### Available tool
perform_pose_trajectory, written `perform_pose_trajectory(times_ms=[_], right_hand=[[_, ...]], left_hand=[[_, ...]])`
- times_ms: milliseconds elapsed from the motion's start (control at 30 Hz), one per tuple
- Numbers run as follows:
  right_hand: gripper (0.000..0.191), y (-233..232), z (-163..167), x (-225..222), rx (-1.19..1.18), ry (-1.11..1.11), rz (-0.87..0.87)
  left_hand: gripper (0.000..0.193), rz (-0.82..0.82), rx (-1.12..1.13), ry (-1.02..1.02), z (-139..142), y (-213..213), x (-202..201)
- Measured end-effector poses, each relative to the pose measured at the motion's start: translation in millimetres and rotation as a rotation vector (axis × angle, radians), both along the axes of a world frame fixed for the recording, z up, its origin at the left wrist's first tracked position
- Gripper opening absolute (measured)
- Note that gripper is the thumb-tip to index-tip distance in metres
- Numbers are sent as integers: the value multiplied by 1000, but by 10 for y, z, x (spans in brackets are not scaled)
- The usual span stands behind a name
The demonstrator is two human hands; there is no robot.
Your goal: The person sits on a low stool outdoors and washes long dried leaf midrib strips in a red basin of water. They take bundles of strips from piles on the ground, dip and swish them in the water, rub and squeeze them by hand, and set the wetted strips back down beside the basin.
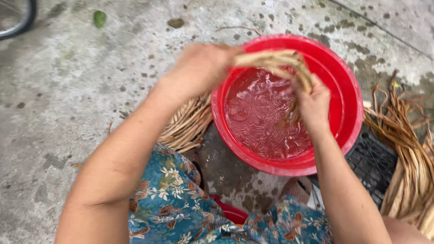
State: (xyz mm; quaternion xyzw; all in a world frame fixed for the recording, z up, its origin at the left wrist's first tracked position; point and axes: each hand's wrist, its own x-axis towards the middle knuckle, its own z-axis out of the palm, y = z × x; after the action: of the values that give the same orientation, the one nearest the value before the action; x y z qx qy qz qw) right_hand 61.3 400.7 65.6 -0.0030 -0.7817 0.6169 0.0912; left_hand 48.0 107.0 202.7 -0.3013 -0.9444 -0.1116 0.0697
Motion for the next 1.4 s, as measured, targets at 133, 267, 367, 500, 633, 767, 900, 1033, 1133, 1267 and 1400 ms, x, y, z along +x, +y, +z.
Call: perform_pose_trajectory(times_ms=[133,267,367,500,633,767,900,1033,1133,1267,1400], right_hand=[[9,564,-436,-292,-361,82,-120],[42,871,-1021,-406,50,-278,-179],[84,1016,-1628,-308,250,-401,-27],[77,1219,-2186,-138,108,-542,-394],[82,913,-2304,-208,-140,-504,-397],[103,188,-2242,-211,120,-704,-61],[72,180,-2287,-195,330,-870,-17],[56,651,-2469,-159,444,-911,-246],[58,615,-2623,-163,461,-691,-350],[55,116,-2700,-192,724,-775,26],[42,95,-2610,-218,943,-797,482]], left_hand=[[51,127,44,380,-134,-393,-257],[79,70,115,401,-235,-438,-332],[82,36,109,248,-360,-313,-317],[66,19,24,-36,-548,-217,-313],[55,107,-51,-340,-718,-120,-390],[55,111,-168,-507,-854,16,-485],[57,41,-194,-567,-984,57,-532],[56,77,-265,-671,-1121,17,-584],[56,141,-353,-764,-1245,75,-607],[60,85,-433,-801,-1400,267,-577],[62,4,-498,-768,-1567,507,-512]])
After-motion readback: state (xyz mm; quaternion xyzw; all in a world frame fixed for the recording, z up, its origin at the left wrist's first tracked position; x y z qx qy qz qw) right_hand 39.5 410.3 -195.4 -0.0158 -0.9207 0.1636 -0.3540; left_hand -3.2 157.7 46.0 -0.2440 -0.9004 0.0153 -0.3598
